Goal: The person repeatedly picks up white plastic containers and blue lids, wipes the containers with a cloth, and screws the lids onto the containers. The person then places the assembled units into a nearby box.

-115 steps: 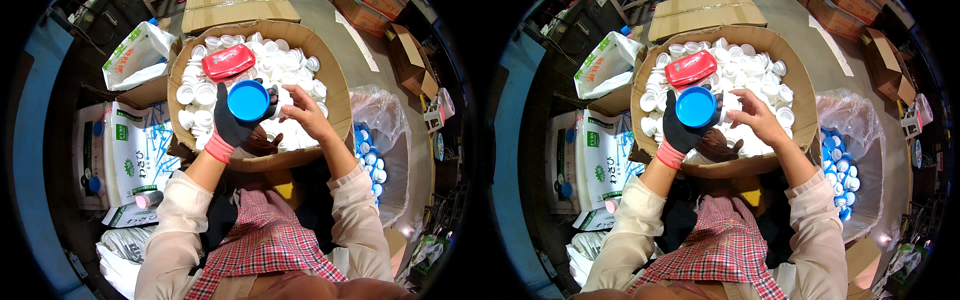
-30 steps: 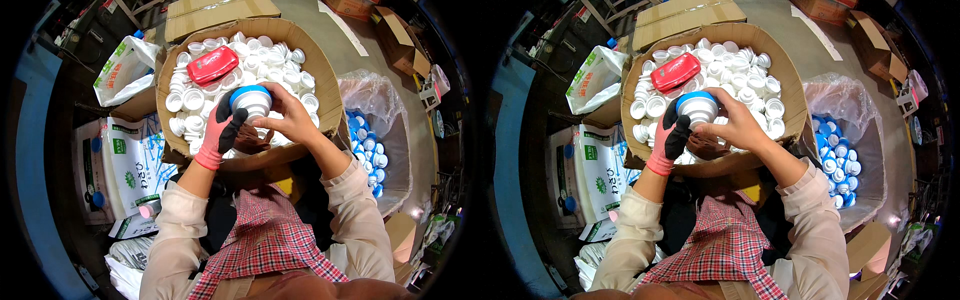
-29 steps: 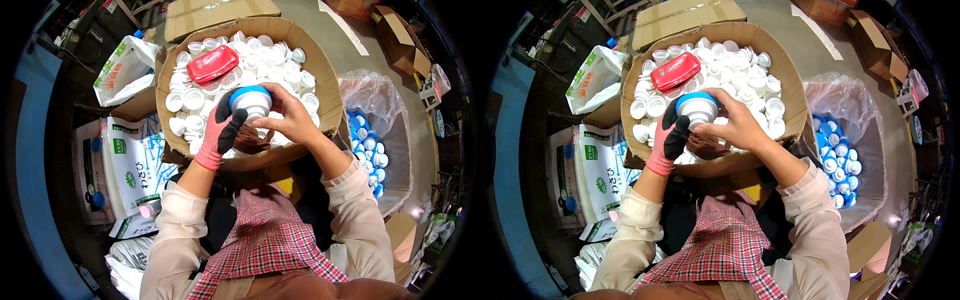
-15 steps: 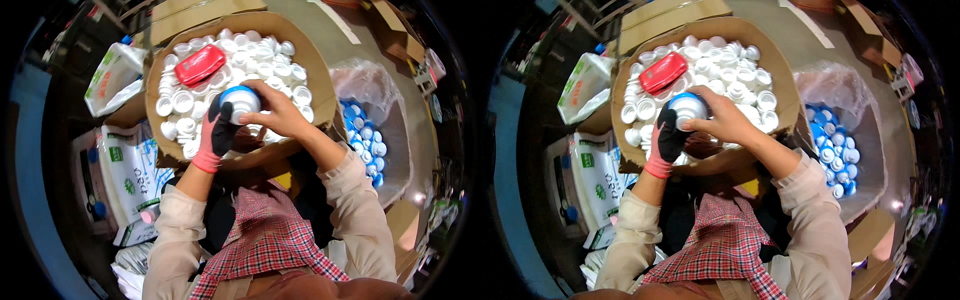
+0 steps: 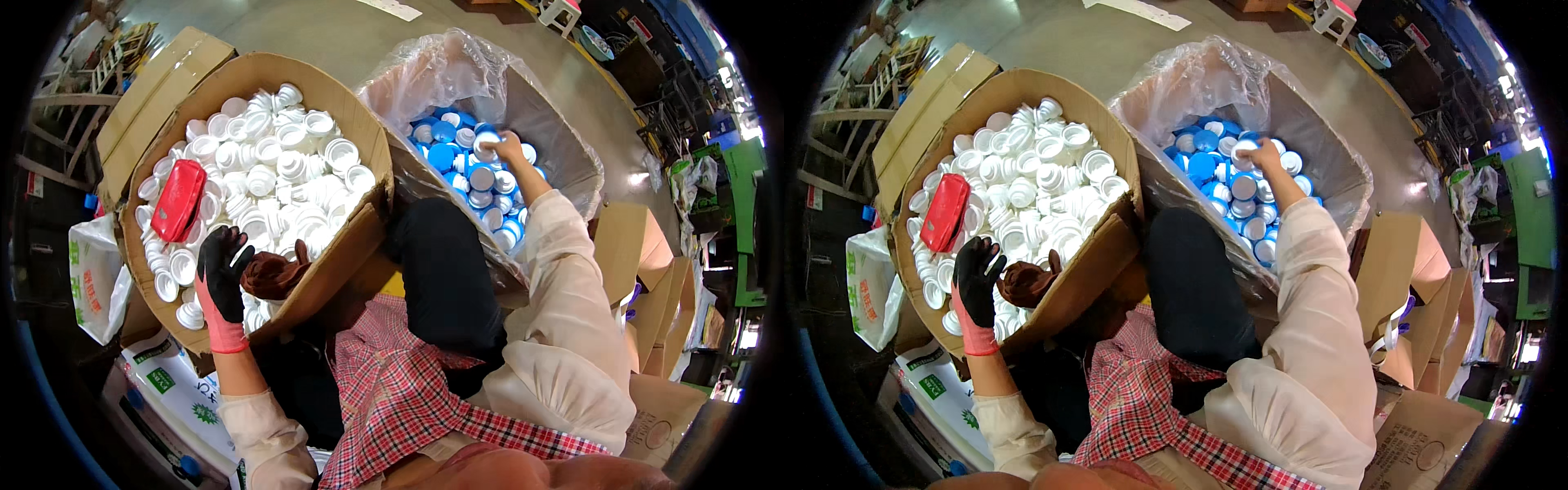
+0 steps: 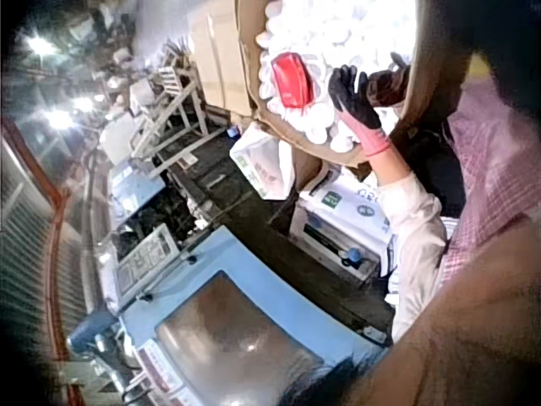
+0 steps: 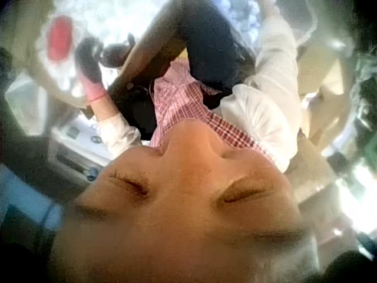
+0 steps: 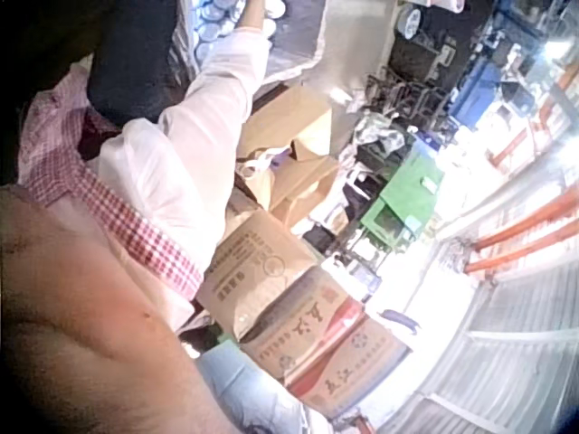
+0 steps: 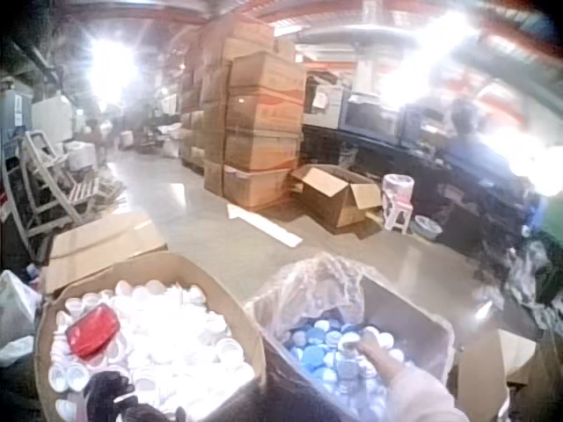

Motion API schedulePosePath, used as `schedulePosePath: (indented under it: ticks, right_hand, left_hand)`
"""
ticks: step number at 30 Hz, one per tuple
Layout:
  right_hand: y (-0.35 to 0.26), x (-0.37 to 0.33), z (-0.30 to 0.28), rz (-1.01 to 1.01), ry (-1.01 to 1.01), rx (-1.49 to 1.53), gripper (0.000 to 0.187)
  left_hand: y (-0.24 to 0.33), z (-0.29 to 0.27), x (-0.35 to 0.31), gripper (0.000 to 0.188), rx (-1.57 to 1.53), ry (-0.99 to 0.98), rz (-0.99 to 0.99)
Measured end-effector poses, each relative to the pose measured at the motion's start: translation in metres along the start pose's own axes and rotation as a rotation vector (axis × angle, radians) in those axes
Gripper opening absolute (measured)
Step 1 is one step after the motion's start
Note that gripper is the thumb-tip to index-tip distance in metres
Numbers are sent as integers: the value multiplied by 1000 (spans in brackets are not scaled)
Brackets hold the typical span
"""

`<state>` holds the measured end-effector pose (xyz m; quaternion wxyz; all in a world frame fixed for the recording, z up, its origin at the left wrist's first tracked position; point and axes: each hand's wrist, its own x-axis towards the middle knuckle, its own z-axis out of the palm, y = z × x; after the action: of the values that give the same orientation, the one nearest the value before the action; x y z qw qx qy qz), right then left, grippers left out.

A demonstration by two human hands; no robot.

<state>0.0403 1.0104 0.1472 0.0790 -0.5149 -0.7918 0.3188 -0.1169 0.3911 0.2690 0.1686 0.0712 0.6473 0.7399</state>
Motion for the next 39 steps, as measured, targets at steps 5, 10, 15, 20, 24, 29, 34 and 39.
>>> schedulePosePath:
  ticks: [5, 10, 15, 20, 24, 29, 34, 39]
  right_hand:
    - [111, 56, 70, 223, 119, 257, 69]
    - [136, 97, 96, 161, 203, -254, 88]
    - [54, 74, 61, -169, 122, -273, 35]
    - [-156, -49, 51, -1022, 3, 66, 20]
    - [-272, -205, 110, -1292, -793, 147, 33]
    - [-295, -365, 212, -1780, -895, -282, 65]
    - [-294, -413, 264, -1784, -808, -972, 66]
    - [-306, -392, 265, -1552, -938, -1095, 74]
  left_hand:
    - [-10, 6, 10, 38, 70, 8, -38]
    - [-13, -6, 15, 35, -109, 101, -46]
    - [1, -20, 9, 35, -220, 143, 42]
    - [19, -24, 2, 32, -273, 252, 103]
    - [31, -34, -5, 32, -217, 268, 173]
    - [39, -53, -15, 32, -303, 334, 171]
    - [42, -64, -24, 33, -324, 297, 205]
    - [38, -72, -29, 31, -293, 273, 186]
